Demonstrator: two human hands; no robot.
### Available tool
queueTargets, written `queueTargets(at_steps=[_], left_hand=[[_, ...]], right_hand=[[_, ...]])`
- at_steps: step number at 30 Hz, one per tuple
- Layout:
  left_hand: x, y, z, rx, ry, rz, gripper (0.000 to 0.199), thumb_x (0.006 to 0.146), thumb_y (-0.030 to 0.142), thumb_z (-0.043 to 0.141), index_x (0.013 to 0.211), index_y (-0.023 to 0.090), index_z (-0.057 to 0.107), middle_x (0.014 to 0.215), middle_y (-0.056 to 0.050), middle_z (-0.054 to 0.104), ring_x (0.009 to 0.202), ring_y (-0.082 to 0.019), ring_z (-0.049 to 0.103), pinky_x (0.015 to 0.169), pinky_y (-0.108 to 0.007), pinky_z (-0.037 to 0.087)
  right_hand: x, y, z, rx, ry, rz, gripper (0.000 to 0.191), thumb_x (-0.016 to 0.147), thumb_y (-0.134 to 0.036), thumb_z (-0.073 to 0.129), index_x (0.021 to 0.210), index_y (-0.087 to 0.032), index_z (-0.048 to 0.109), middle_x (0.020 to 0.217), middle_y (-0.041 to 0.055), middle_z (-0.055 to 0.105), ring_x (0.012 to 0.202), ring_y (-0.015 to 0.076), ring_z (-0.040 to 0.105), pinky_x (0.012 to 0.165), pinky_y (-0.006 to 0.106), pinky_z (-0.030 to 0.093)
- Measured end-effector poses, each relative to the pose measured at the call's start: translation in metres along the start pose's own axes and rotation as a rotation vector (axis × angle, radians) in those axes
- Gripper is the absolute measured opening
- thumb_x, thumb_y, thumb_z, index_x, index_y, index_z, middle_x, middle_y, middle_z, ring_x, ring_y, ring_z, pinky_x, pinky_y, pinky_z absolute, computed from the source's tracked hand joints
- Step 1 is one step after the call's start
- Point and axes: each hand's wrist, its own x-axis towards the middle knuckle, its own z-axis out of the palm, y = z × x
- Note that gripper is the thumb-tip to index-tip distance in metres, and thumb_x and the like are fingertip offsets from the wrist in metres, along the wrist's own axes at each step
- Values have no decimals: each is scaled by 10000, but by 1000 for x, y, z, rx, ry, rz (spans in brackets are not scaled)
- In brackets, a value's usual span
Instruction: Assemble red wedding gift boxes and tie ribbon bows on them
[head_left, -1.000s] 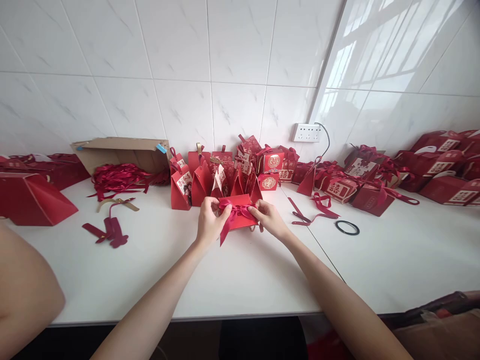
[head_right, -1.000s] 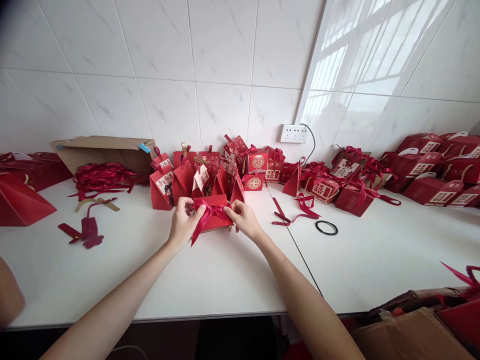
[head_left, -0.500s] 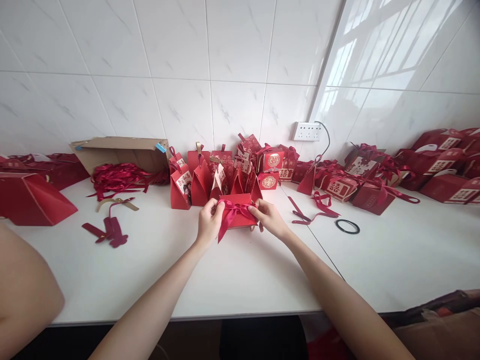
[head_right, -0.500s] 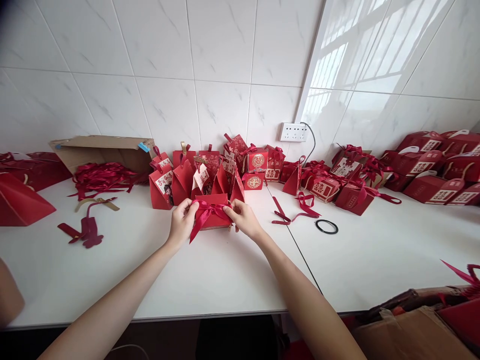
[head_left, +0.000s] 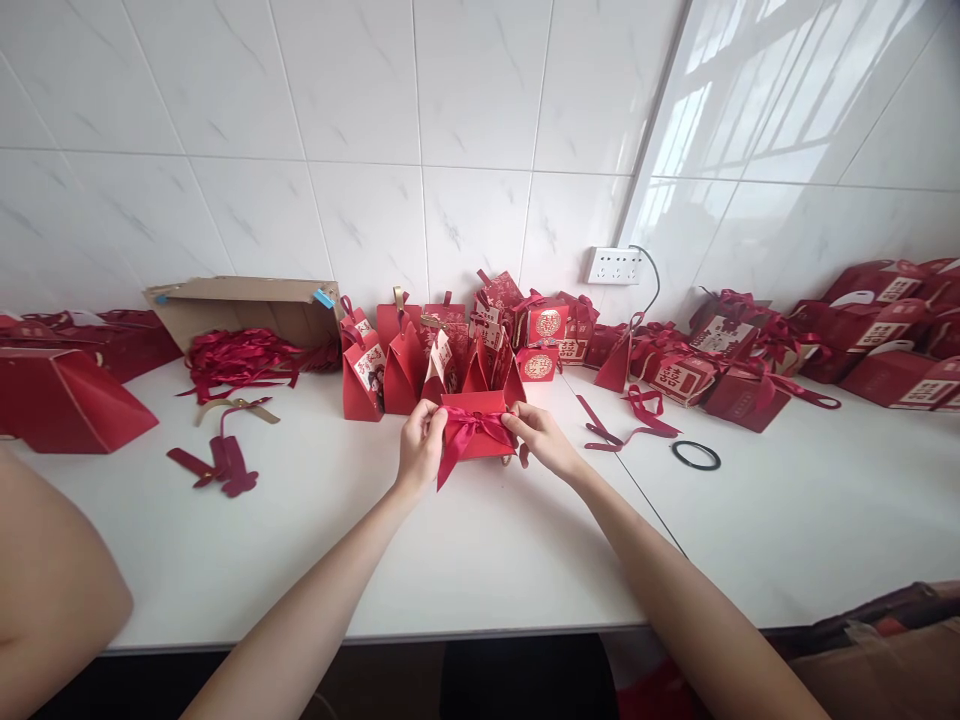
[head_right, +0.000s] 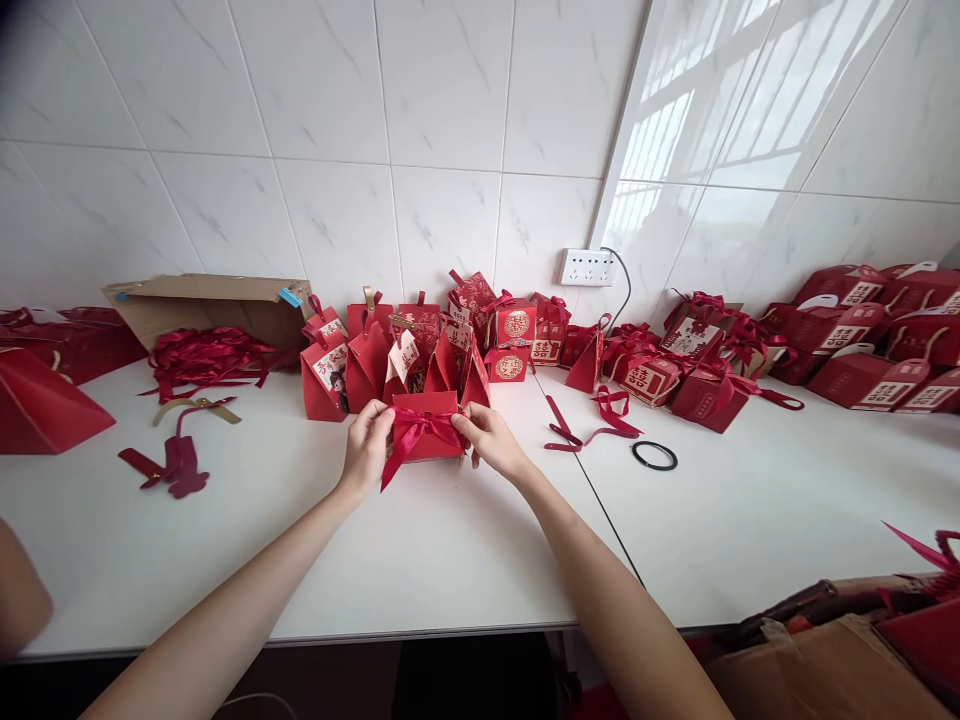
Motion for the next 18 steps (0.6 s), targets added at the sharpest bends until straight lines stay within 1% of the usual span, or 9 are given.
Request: queueTargets(at_steps=[8, 13, 18], left_hand=[[-1, -3, 2, 29, 26, -22, 249, 775, 369, 476, 618, 197, 390, 574, 38, 379, 562, -111, 376, 547, -218, 329], [-3, -6, 4, 24, 29, -21, 235, 785, 375, 470, 641, 199, 407, 575, 39, 409, 572, -117, 406, 562, -222, 336], [-7, -6, 7, 18, 27, -21, 233, 796, 375, 450, 647, 201, 406, 578, 33, 422, 571, -120, 423, 568, -230, 344]], right_hand=[[0, -2, 0, 65, 18, 32, 438, 748, -584, 572, 678, -199, 373, 579, -45, 520, 455, 110, 567, 332, 191, 377], [-4, -5, 1, 60, 19, 60, 439, 727, -568, 614, 679, -199, 381, 562, -53, 491, 446, 114, 560, 339, 196, 374], [-8, -6, 1, 33, -1, 71, 461, 710, -595, 613, 642, -196, 392, 593, -27, 505, 476, 132, 572, 355, 219, 396]])
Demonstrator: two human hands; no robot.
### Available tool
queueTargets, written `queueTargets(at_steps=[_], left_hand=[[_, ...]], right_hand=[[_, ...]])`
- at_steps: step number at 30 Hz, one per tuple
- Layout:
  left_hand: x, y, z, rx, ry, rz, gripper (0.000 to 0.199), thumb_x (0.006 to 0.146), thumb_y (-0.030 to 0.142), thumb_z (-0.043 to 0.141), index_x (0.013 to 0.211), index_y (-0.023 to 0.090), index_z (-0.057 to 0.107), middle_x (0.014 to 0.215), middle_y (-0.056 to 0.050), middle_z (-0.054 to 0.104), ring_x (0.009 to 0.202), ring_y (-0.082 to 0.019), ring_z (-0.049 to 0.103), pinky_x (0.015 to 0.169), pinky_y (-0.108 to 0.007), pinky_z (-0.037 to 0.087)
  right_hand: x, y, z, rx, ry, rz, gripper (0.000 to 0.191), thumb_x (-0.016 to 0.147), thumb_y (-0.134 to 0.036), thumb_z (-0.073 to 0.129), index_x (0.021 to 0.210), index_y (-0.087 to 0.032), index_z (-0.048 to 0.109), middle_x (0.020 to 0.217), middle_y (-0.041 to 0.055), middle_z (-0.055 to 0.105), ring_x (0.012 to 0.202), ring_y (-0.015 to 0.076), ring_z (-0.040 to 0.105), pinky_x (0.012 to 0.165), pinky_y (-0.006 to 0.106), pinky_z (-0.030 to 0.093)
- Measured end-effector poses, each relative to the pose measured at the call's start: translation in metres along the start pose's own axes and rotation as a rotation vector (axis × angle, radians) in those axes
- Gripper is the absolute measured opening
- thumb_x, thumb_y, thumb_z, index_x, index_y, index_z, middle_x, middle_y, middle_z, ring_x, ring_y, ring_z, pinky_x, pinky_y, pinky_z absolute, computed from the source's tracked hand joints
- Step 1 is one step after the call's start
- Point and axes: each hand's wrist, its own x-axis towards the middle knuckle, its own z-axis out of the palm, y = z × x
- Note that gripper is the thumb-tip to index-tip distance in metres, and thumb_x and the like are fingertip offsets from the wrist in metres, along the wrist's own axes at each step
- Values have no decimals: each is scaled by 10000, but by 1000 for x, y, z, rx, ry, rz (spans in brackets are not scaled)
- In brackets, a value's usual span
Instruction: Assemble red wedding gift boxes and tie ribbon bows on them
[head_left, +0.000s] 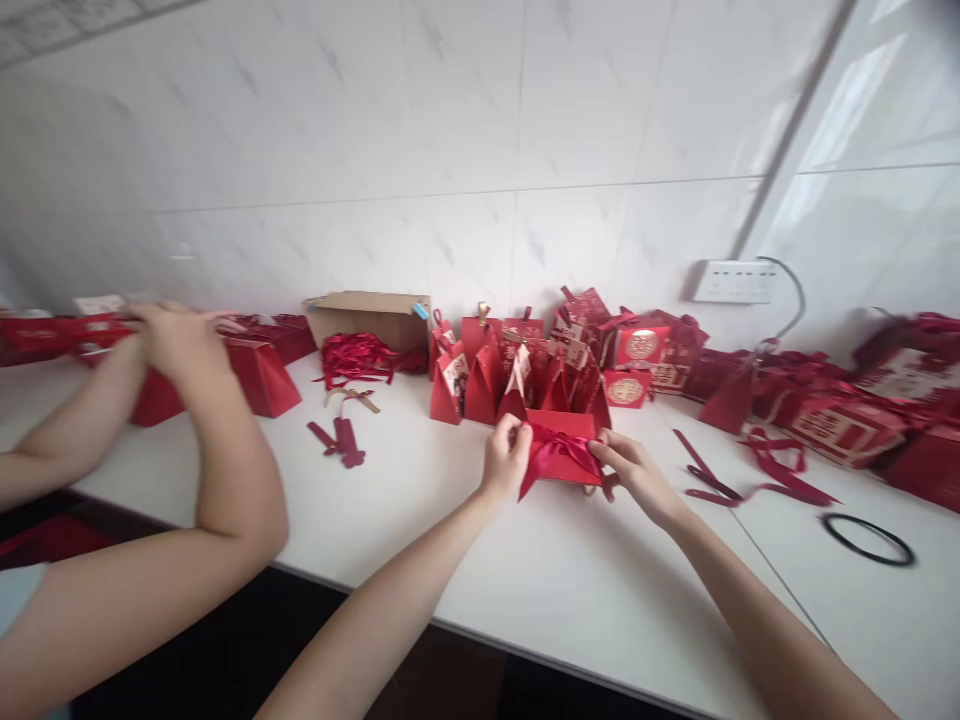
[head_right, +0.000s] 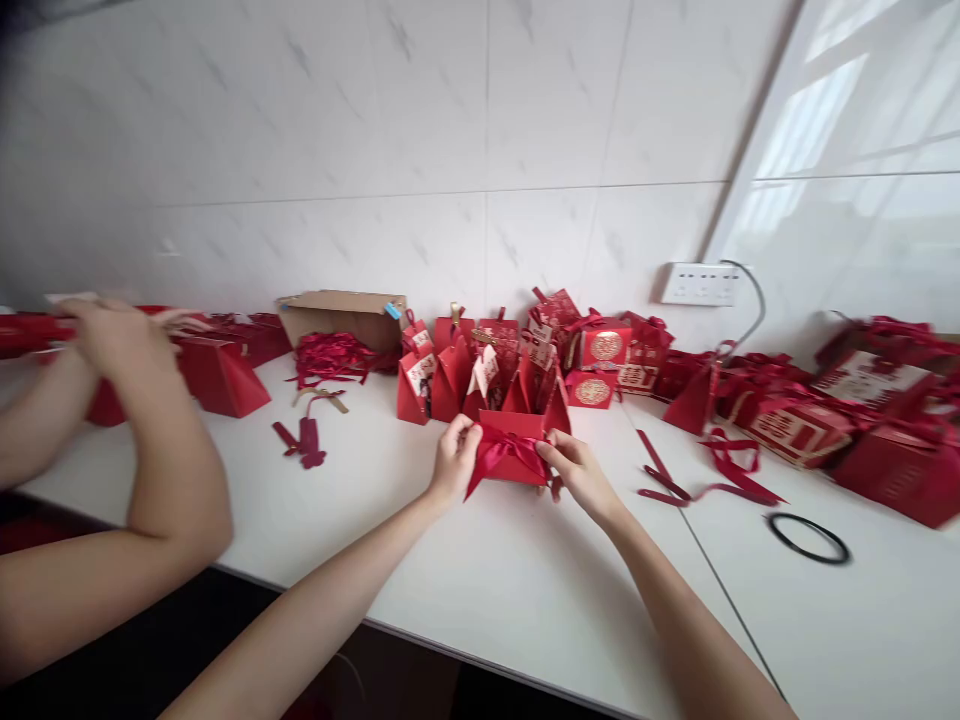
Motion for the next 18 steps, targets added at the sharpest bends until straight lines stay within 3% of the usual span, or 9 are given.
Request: queueTargets(at_steps=[18], left_hand=[[-5, -1, 1, -51, -29, -24, 267, 819, 363, 458, 630, 210, 348, 563, 33, 365, 548, -120, 358, 543, -256, 301]], right_hand=[[-2, -2, -1, -31, -22, 88, 450, 642, -592, 671, 616, -200, 453, 585, 6, 513, 532, 183, 591, 390, 255, 413]])
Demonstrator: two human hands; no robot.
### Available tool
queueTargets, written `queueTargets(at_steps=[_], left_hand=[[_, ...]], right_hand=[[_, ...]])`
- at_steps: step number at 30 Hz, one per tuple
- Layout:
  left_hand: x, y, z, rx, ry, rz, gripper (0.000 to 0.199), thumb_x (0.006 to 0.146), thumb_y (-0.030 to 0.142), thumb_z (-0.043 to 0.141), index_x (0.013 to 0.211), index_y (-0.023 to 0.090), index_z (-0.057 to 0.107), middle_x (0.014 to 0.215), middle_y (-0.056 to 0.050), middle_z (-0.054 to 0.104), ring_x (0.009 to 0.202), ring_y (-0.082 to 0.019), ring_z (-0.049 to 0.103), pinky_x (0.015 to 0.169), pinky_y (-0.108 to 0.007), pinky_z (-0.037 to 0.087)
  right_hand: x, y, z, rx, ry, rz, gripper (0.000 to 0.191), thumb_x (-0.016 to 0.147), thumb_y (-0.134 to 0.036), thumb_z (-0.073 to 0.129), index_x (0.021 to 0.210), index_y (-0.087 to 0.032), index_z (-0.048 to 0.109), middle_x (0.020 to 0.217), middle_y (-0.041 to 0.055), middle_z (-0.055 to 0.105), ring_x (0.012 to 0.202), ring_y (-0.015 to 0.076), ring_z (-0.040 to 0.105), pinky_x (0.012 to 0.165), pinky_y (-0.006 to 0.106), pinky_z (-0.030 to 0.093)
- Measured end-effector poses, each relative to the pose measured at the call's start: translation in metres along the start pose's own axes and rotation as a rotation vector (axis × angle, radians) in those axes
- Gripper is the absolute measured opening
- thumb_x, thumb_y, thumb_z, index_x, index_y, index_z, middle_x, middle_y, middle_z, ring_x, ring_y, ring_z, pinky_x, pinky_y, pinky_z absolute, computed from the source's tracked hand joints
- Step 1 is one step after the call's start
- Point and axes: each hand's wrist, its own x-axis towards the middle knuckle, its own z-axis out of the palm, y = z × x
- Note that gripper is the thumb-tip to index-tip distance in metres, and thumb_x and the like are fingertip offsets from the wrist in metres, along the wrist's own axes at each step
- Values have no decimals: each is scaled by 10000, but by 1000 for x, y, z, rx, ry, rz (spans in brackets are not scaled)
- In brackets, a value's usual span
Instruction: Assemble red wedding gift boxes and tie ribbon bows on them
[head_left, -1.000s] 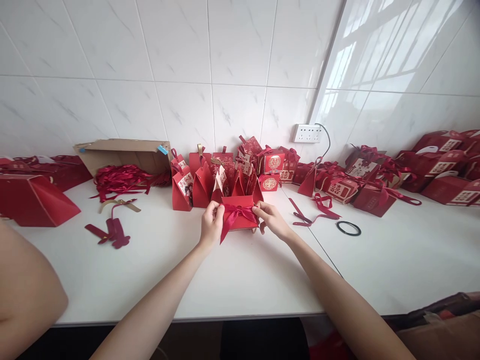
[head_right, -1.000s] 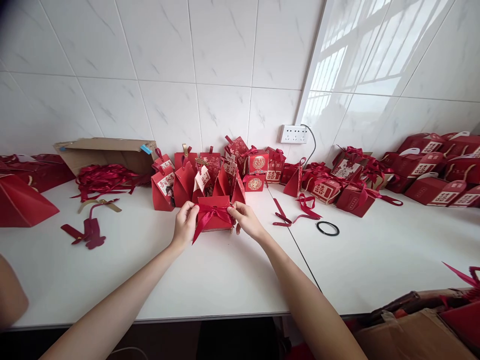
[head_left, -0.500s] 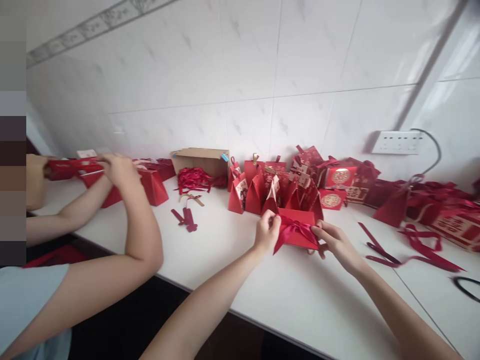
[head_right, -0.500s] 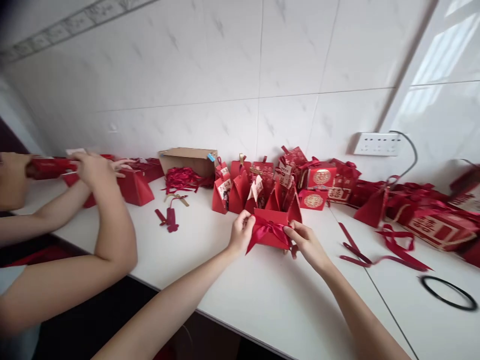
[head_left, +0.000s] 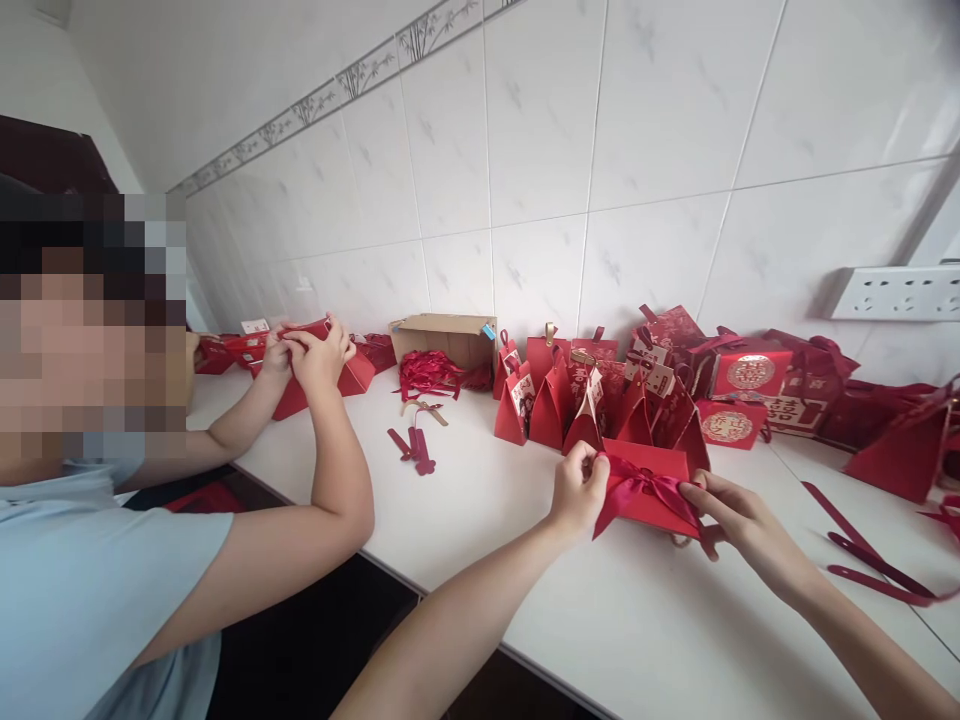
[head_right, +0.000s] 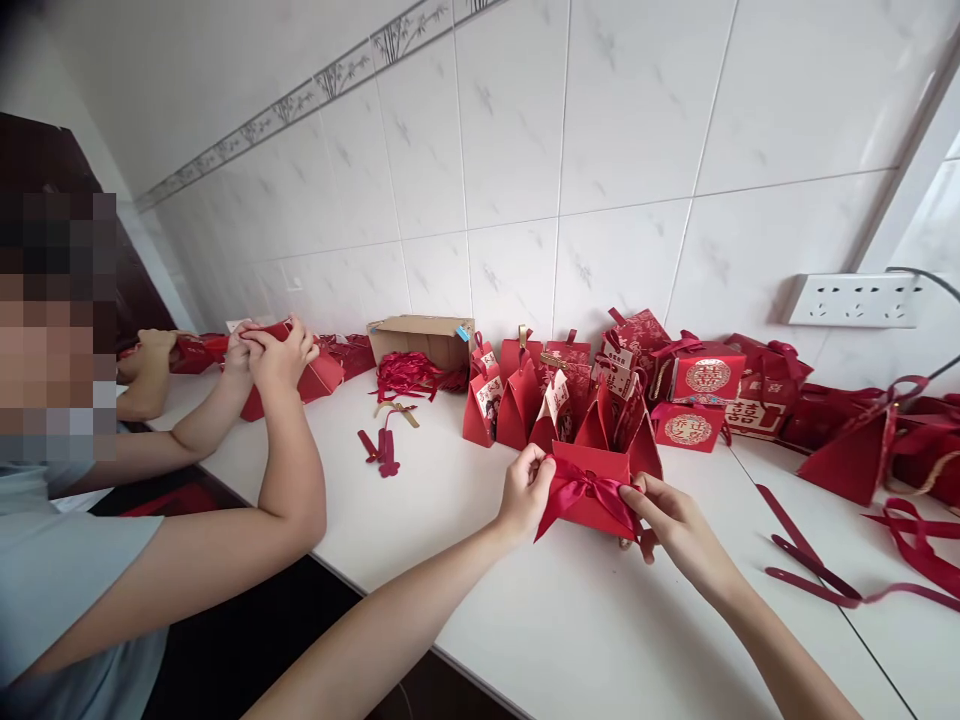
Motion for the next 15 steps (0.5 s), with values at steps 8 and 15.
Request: queueTargets(at_steps=[8, 15], left_hand=[[1, 0, -1, 56, 39, 1, 262, 799, 387, 453, 635, 195, 386, 572, 36, 401, 565, -110, 401, 560, -224, 326], [6, 7, -9, -13, 35, -17, 277, 731, 433, 525, 631, 187, 447, 594, 38, 457, 602, -124, 430, 582, -215, 330]], right_hand=[[4, 5, 0, 27, 0, -47, 453, 687, -582, 647, 633, -188, 430, 593, -16, 509, 497, 139, 582, 371, 218, 410], [15, 6, 7, 80, 76, -106, 493, 655, -633, 614, 633, -187, 405, 524, -66, 466, 357, 72, 480, 294, 186, 373]])
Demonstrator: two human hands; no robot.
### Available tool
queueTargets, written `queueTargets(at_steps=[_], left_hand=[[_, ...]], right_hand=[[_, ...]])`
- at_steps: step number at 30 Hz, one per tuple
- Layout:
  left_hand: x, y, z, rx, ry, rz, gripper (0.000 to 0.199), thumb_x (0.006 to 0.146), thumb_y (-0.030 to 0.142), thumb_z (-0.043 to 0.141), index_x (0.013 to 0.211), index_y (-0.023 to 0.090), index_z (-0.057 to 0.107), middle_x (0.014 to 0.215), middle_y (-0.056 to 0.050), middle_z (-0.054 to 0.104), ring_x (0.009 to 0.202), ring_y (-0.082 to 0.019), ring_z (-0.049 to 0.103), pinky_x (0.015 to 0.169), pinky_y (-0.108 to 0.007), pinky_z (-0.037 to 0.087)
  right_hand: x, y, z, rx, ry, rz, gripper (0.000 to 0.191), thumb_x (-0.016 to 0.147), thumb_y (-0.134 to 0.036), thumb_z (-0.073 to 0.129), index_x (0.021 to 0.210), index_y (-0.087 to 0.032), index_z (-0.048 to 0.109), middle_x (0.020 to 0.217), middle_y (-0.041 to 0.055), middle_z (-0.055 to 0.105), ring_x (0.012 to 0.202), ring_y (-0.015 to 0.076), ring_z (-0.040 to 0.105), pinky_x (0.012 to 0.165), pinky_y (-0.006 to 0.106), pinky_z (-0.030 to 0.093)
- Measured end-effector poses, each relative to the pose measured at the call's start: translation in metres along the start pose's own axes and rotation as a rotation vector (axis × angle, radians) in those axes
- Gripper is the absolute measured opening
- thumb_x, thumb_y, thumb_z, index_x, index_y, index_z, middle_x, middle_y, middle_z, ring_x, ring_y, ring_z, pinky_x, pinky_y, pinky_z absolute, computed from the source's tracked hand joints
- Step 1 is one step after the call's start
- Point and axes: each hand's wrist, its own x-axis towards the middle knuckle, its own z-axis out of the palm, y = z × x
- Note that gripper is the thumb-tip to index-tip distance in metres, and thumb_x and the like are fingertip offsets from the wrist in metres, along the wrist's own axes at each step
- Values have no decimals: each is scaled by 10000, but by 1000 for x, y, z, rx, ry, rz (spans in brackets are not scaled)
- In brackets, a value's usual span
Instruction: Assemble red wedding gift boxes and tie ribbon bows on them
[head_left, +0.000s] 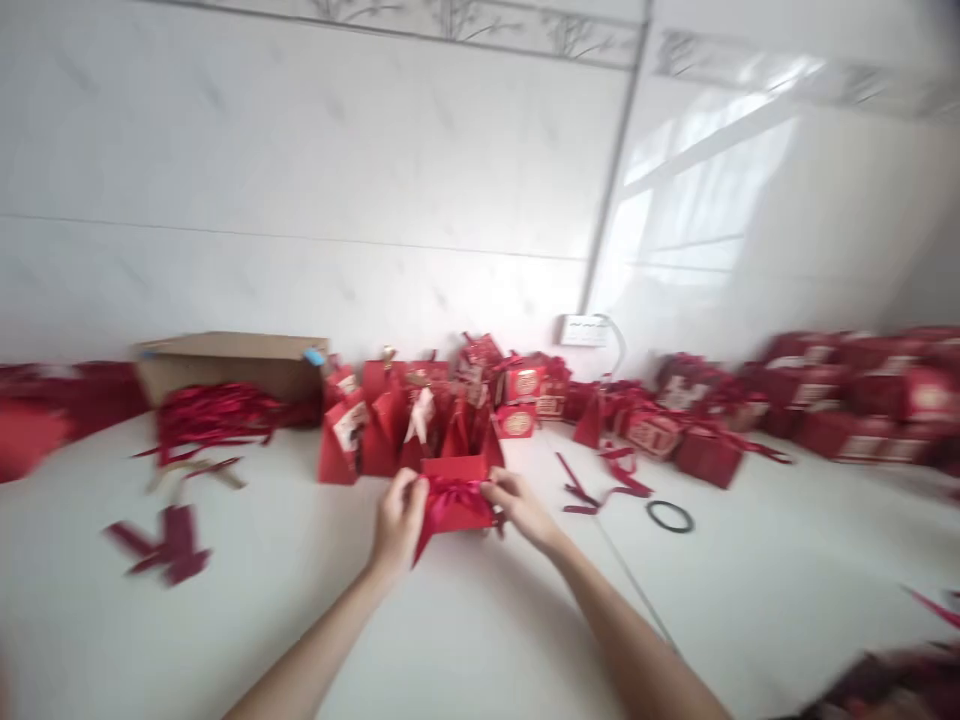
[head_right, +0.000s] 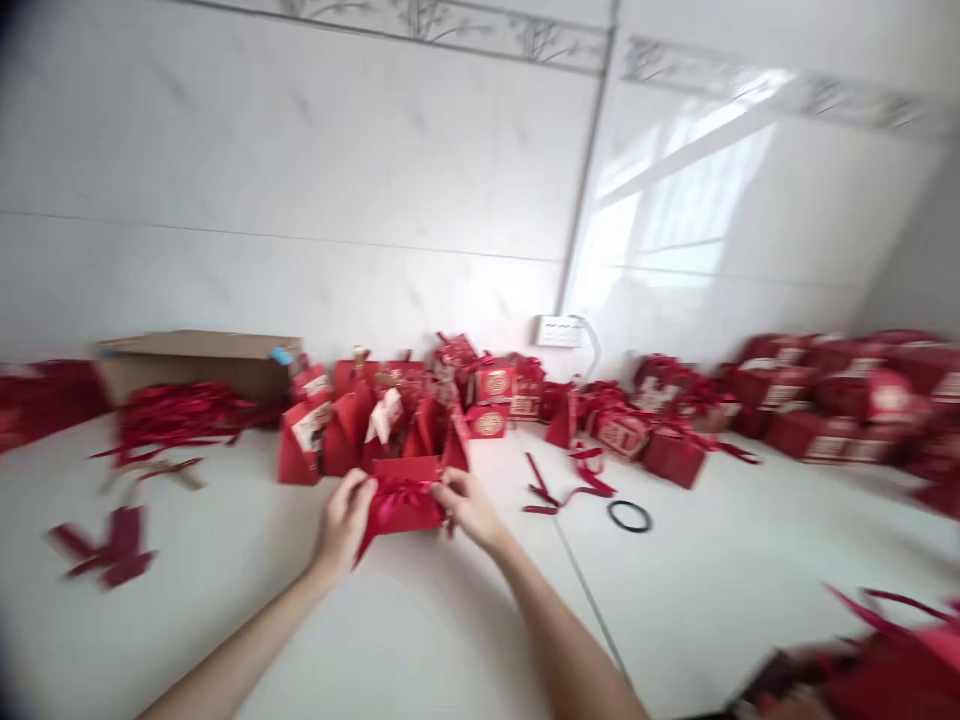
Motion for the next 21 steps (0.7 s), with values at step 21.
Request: queueTargets(at_steps=[21], left_hand=[[2, -7, 2, -17, -52, 9, 254, 747, 423, 476, 655, 193, 418, 551, 52, 373, 509, -98, 347, 494, -209, 290]], right_hand=[[2, 7, -15, 5, -134, -75, 463, 712, -592, 632, 691, -187, 409, 620, -59, 511, 460, 84, 569, 349, 186, 464]])
